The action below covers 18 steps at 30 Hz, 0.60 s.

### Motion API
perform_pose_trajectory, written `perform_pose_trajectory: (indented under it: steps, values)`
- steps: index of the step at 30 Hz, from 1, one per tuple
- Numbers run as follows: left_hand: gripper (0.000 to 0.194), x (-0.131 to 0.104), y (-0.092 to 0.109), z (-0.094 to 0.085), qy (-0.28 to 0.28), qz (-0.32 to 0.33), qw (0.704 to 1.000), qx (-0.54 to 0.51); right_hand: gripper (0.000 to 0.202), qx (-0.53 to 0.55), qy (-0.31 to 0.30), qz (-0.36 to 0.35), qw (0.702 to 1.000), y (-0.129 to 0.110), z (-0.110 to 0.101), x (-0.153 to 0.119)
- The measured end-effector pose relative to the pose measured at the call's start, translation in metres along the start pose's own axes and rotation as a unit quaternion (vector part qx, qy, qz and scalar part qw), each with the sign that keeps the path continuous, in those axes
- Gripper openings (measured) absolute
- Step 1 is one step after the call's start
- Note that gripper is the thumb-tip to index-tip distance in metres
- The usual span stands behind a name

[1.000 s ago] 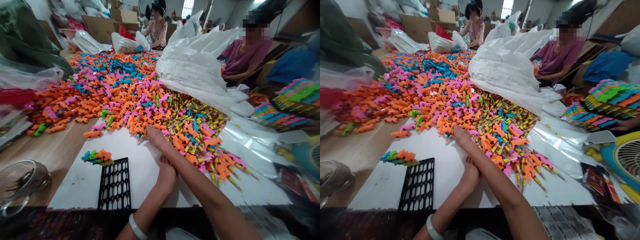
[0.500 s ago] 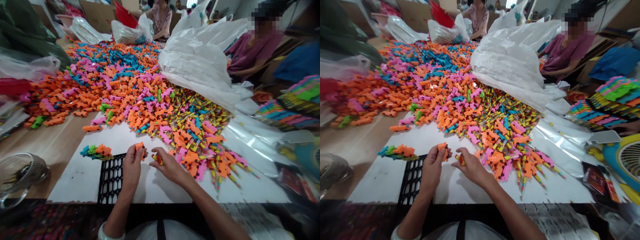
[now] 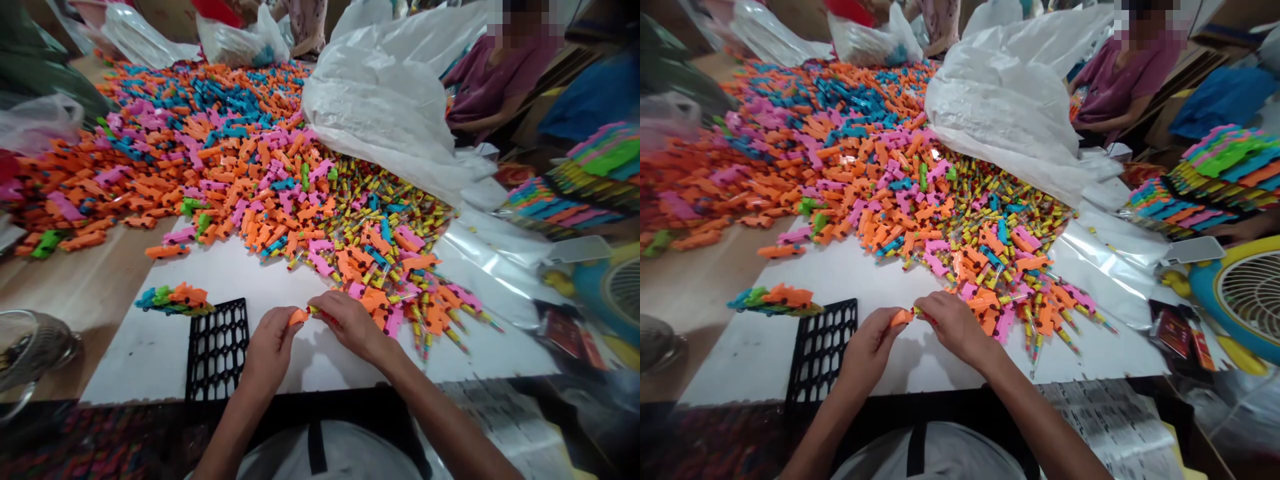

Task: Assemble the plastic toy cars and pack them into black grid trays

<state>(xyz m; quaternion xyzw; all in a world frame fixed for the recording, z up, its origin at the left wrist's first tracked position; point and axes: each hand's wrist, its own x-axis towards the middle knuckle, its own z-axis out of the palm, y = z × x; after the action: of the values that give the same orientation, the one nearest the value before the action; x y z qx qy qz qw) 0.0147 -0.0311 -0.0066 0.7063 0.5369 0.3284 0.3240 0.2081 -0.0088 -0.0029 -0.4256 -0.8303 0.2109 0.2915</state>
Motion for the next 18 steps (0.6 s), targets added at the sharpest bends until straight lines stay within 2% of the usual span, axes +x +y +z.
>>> perform_pose_trajectory:
  steps: [5, 8, 11, 13, 15, 18]
  values:
    - [0.019, 0.002, 0.001, 0.0, 0.002, 0.024, 0.999, 0.032, 0.017, -0.001, -0.03, -0.004, 1.0, 0.003, -0.006, 0.0]
    - [0.019, 0.003, 0.001, 0.0, -0.004, 0.025, 0.999, 0.032, 0.02, -0.047, -0.052, -0.016, 0.997, 0.003, -0.007, 0.0]
    - [0.022, 0.001, 0.001, -0.002, -0.014, -0.015, 1.0, 0.014, 0.023, -0.121, -0.09, -0.048, 0.987, 0.0, -0.006, 0.0]
    - [0.025, -0.001, 0.002, -0.003, -0.024, -0.061, 0.998, -0.009, 0.018, -0.159, -0.107, -0.071, 0.979, -0.002, -0.004, -0.001]
    - [0.026, -0.002, 0.004, -0.005, -0.044, -0.096, 0.994, -0.023, 0.009, -0.184, -0.095, -0.099, 0.973, -0.003, -0.003, -0.003]
    - [0.027, 0.0, 0.011, -0.009, -0.085, -0.128, 0.988, -0.005, 0.021, -0.209, -0.049, -0.151, 0.965, -0.003, 0.0, -0.007]
